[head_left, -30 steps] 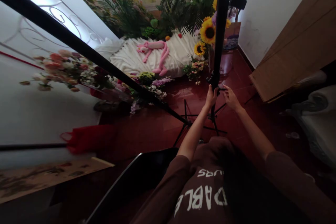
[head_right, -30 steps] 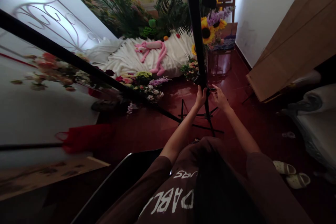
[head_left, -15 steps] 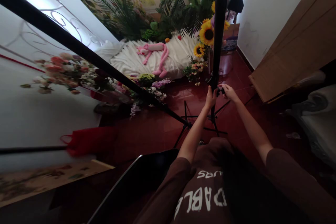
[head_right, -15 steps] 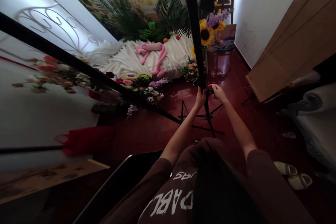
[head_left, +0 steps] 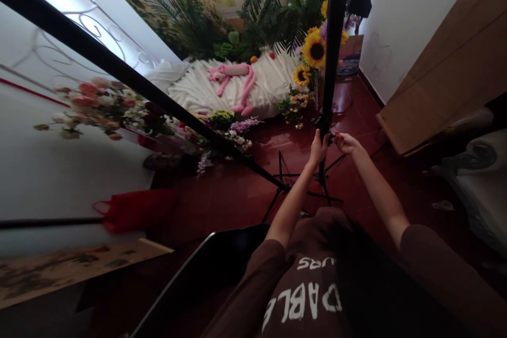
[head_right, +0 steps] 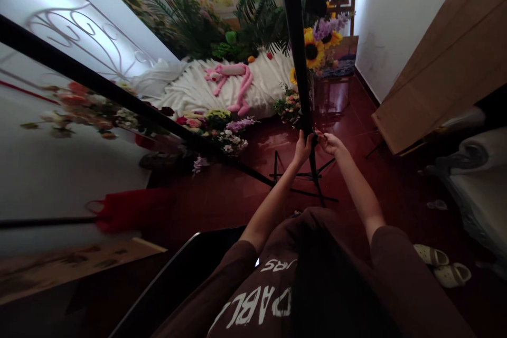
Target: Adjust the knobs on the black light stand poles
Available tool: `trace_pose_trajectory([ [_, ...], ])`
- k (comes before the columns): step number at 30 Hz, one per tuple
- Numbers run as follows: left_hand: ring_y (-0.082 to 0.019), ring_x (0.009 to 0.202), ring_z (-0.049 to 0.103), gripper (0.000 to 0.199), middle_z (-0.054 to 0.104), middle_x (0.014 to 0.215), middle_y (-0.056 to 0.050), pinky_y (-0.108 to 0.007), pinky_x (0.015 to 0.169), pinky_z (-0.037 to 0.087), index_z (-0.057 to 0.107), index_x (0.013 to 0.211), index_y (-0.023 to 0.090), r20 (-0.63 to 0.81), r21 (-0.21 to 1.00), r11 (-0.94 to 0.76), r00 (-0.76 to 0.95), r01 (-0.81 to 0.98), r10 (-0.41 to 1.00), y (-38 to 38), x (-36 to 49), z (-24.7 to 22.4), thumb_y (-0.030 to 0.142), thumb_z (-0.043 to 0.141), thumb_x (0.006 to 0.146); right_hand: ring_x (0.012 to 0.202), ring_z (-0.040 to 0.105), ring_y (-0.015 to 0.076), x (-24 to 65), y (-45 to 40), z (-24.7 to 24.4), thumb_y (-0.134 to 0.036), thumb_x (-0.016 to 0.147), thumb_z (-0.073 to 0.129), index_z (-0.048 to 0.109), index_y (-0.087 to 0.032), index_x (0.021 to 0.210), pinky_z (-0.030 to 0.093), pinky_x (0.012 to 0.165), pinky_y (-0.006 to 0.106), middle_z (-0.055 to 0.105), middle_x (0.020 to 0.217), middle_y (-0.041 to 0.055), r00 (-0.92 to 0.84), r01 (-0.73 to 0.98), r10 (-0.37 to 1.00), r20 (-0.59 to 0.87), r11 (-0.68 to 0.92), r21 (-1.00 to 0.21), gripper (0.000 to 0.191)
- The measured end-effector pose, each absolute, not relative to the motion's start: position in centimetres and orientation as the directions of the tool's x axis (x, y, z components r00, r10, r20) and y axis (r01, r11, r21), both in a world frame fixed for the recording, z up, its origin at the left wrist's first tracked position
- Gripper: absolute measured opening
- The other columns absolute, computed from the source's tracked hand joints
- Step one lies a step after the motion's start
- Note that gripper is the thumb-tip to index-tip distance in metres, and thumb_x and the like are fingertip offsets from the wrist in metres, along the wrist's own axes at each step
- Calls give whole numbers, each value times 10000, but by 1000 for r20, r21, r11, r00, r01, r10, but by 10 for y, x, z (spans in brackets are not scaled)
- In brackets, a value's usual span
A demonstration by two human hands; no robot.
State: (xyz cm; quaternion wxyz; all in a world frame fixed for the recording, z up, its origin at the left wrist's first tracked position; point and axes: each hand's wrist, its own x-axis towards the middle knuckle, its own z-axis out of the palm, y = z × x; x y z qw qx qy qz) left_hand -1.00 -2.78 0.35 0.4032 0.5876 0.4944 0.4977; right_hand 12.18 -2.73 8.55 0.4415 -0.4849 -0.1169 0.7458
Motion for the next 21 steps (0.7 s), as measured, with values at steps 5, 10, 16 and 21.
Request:
trace_pose_trajectory([
  [5, -205, 1013, 679, 541, 676, 1177, -131, -353, 897, 542, 543, 1267, 194, 178, 977, -181, 35, 109, 983, -49, -26, 22, 603, 496, 917, 369, 525, 29, 119, -29, 80, -5, 921, 363, 549, -164, 738, 441, 382, 51, 572, 501, -40, -83, -558, 805, -588, -526, -642, 306],
  [10, -170, 937, 649, 436, 653, 1112, -117, -314, 878, 514, 579, 1101, 180, 261, 950, -180, -335, 254, 905, -80, -70, 40, 569, 470, 936, 635, 704, 92, 96, -46, 73, -26, 900, 327, 460, -213, 824, 609, 657, 183, 667, 664, 6, 270, -600, 830, -489, -253, -759, 241],
  [16, -170, 978, 582, 265, 582, 1051, -91, -332, 932, 475, 499, 1024, 179, 399, 900, -65, -754, 431, 522, -98, -139, 59, 408, 372, 986, 1016, 689, 146, 50, -77, 51, -248, 910, 349, 355, -259, 958, 580, 916, 357, 658, 1056, 76, 573, -186, 818, -60, 58, -981, 50],
  [21, -208, 1155, 525, 242, 515, 1207, -154, -401, 1037, 432, 428, 1147, 169, 350, 926, 4, -864, 377, 363, -99, -194, 71, 316, 300, 1004, 960, 639, 158, 11, -93, 40, -354, 850, 392, 391, -254, 915, 573, 831, 315, 596, 1036, 71, 452, 28, 891, 46, 38, -999, 120],
])
